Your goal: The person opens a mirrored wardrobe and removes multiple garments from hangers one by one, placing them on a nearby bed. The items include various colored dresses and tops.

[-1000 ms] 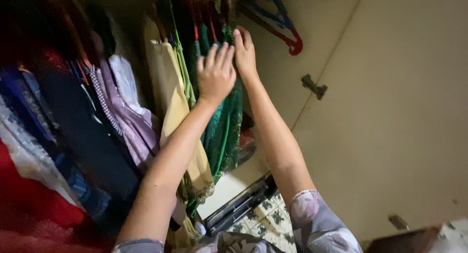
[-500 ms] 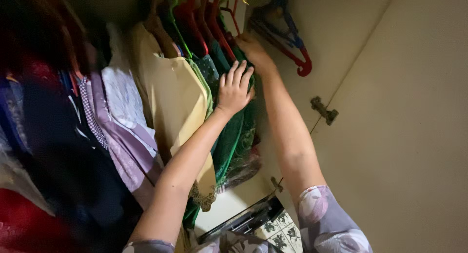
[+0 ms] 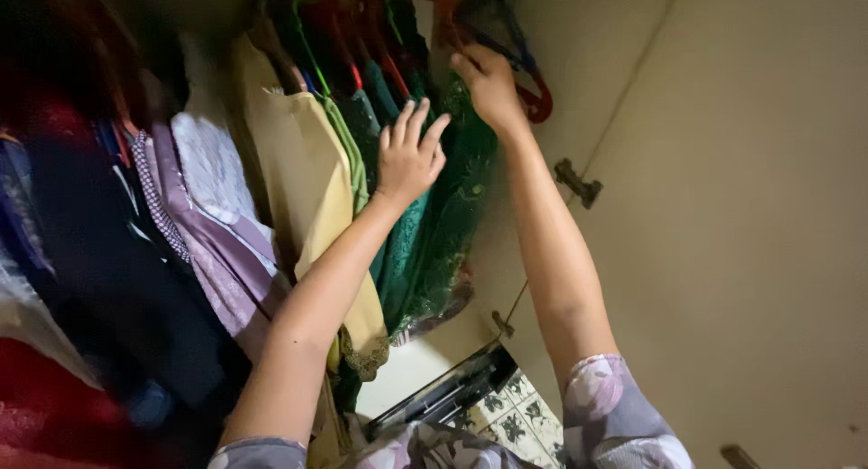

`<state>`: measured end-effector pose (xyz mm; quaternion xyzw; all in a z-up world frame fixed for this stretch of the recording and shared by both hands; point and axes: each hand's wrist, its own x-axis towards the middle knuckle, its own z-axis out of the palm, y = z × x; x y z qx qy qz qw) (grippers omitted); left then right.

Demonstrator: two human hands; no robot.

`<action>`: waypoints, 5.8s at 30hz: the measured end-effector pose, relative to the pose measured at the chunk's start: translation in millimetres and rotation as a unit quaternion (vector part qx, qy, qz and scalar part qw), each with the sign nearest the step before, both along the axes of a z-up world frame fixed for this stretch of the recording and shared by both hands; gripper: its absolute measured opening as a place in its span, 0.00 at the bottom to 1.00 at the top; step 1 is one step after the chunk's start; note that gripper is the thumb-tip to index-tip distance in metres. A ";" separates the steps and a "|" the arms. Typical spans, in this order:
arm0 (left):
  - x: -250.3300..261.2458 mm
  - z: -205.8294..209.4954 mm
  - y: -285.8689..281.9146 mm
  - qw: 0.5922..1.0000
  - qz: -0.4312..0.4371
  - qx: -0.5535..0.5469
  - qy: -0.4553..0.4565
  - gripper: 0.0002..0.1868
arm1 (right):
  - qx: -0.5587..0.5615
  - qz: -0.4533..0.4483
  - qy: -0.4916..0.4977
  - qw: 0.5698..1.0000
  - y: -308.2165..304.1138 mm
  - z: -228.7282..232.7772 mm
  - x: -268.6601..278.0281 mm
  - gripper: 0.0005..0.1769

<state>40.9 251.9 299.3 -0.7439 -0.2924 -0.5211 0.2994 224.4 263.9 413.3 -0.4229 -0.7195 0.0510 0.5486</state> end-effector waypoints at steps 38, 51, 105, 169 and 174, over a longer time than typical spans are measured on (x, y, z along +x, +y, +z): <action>67.1 -188.7 -398.6 0.794 -0.499 -0.344 0.050 0.33 | -0.129 -0.485 0.267 0.823 -689.2 -243.9 -42.5 0.14; 133.9 -140.6 -601.4 0.605 -0.717 -0.322 0.124 0.13 | -0.196 -0.659 0.239 0.686 -917.5 -216.9 -137.1 0.15; 121.4 -344.5 -844.0 0.304 -0.636 -0.570 0.422 0.15 | -0.117 -0.604 0.331 0.716 -1005.0 -424.0 -129.7 0.20; -31.8 -12.0 -24.6 1.000 0.001 -0.013 0.025 0.27 | -0.055 0.142 0.178 0.972 105.3 -33.6 -42.0 0.29; -27.9 -5.3 -35.8 0.999 -0.004 -0.046 0.017 0.27 | -0.092 0.120 0.194 0.969 26.8 -51.0 -16.7 0.19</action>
